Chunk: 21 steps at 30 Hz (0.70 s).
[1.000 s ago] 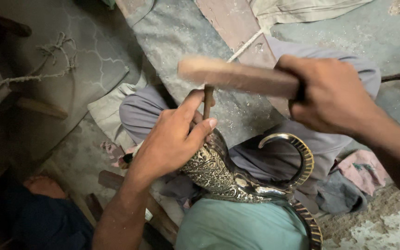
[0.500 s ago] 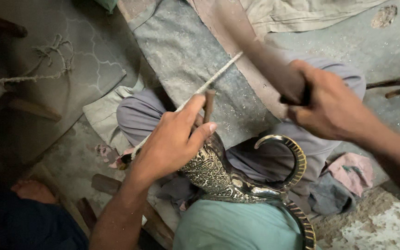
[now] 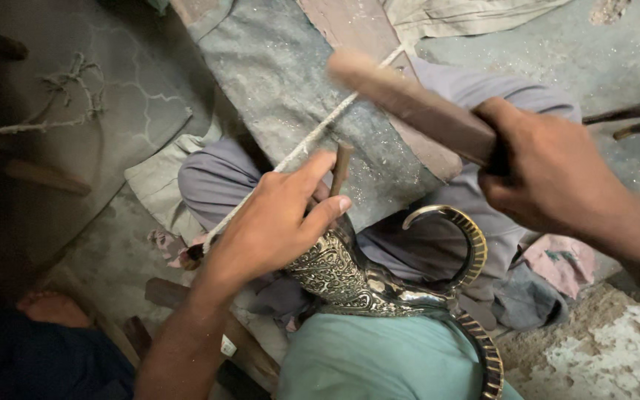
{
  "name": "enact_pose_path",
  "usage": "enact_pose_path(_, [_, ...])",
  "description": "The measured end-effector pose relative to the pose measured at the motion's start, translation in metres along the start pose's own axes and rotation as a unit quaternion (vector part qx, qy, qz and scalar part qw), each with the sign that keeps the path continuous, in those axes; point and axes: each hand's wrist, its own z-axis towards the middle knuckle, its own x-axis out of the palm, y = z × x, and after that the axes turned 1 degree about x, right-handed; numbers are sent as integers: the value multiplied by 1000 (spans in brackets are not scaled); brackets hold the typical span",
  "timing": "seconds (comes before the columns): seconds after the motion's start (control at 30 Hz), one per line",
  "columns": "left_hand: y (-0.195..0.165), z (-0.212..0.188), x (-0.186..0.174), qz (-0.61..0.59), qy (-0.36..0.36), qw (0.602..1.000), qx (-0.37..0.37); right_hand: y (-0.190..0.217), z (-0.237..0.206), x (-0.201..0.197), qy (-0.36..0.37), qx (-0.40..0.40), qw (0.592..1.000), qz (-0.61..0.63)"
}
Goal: The person sits on the floor and repeatedly strikes a small metal rod with a wooden mallet while holding the rod against an ornate metal vessel. The person adjusts the rod's position occasionally and continues hammering.
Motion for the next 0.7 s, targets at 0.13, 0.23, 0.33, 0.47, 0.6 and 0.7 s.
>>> enact_pose_path(0.13, [3, 0, 5, 13, 5, 1000, -1, 10, -3, -2, 88, 67, 984, 140])
enact_pose_path(0.23, [4, 1, 7, 15, 10, 1000, -20, 15, -7, 1, -10, -38, 941, 336])
enact_pose_path(0.33, [4, 2, 9, 6, 20, 999, -26, 10, -5, 4, 7, -69, 998, -12])
enact_pose_path(0.47, [3, 3, 8, -17, 18, 999, -25, 2, -2, 11, 47, 44, 982, 175])
enact_pose_path(0.6, [3, 4, 7, -9, 28, 999, -40, 1, -3, 13, 34, -11, 987, 160])
enact_pose_path(0.7, [3, 4, 6, -27, 29, 999, -36, 4, -4, 12, 92, 32, 988, 117])
